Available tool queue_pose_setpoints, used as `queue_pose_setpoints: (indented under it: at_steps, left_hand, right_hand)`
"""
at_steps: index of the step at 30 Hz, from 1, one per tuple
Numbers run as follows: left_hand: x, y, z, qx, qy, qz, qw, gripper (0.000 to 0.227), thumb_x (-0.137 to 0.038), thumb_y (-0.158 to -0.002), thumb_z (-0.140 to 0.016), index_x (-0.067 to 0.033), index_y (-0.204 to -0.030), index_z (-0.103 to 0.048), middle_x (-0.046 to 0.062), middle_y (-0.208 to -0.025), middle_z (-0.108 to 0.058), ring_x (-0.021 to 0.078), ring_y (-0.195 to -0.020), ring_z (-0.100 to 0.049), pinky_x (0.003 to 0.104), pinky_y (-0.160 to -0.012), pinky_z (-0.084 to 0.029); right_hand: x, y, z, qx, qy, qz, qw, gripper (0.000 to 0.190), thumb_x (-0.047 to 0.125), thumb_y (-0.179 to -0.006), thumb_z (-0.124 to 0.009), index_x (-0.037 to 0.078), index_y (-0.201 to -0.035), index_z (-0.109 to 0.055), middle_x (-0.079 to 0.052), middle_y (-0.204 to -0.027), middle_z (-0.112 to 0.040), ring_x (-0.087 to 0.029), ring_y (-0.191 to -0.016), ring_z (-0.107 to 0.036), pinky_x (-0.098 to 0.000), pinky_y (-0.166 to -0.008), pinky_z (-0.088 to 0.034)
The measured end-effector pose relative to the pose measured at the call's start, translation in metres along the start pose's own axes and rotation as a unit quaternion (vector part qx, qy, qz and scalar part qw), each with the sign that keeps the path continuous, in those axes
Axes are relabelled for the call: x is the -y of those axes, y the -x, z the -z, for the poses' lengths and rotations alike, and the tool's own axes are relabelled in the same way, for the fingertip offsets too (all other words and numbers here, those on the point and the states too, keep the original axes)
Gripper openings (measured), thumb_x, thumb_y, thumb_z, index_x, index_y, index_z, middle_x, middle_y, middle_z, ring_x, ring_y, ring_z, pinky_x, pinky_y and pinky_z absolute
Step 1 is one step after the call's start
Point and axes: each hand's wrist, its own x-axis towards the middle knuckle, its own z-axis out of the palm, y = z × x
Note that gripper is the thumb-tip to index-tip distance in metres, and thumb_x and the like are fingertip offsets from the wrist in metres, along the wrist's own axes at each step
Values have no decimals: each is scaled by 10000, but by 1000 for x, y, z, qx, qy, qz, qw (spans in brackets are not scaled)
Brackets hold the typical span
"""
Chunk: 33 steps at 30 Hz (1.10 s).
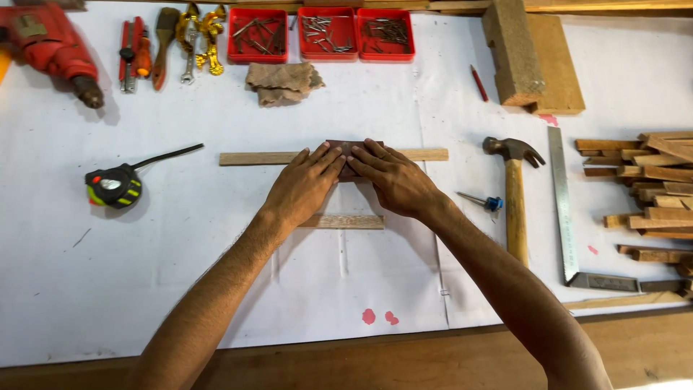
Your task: Measure, mark, and sand wooden strips on a workbench using a tape measure, pencil, and sanding block.
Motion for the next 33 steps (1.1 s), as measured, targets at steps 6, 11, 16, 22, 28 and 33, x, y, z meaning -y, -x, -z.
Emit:
queue_pose_setpoints:
  at_steps: [6,11,16,22,28,33]
  left_hand:
    - [45,50,8,-16,-5,45,999,472,-297,-1053,-481,-86,-1475,-496,76,-1560,-464,245,-1481,-364,477,-1199,-342]
    - [71,83,13,-33,2,75,997,467,-267,-1045,-500,-75,-1470,-506,80,-1556,-481,252,-1478,-374,477,-1180,-353]
    - [71,88,13,-28,-4,94,995,452,-247,-1049,-501,-75,-1467,-513,78,-1552,-484,247,-1483,-370,478,-1193,-348]
    - [38,65,3,-52,18,56,997,438,-192,-1048,-509,-17,-1449,-508,145,-1550,-472,291,-1478,-372,482,-1184,-347]
    - [-1,43,9,-36,17,24,999,465,-211,-1030,-507,2,-1443,-508,173,-1550,-463,301,-1468,-388,475,-1196,-348]
    - [-14,24,13,-23,30,22,999,454,-260,-1037,-502,-17,-1420,-529,157,-1534,-475,311,-1453,-396,521,-1164,-355]
  right_hand:
    - [39,-53,-18,24,20,49,998,580,-6,-908,-596,150,-1464,-539,-64,-1536,-526,-268,-1468,-402,-443,-1214,-342]
    - [63,-82,-34,10,-17,78,997,552,35,-948,-595,135,-1485,-513,-81,-1534,-523,-282,-1473,-394,-452,-1227,-327]
    - [69,-86,-36,12,-13,84,996,533,50,-971,-578,128,-1493,-503,-84,-1530,-526,-282,-1475,-391,-455,-1230,-323]
    - [48,-46,-22,5,-19,67,998,555,41,-964,-594,114,-1506,-502,-86,-1545,-528,-278,-1488,-397,-449,-1231,-351]
    - [31,-8,-7,24,-2,30,999,601,119,-918,-685,145,-1492,-511,-85,-1548,-499,-277,-1472,-379,-472,-1194,-345]
    - [15,6,1,17,-8,6,1000,595,105,-904,-693,188,-1472,-536,-67,-1542,-510,-274,-1471,-399,-432,-1190,-397]
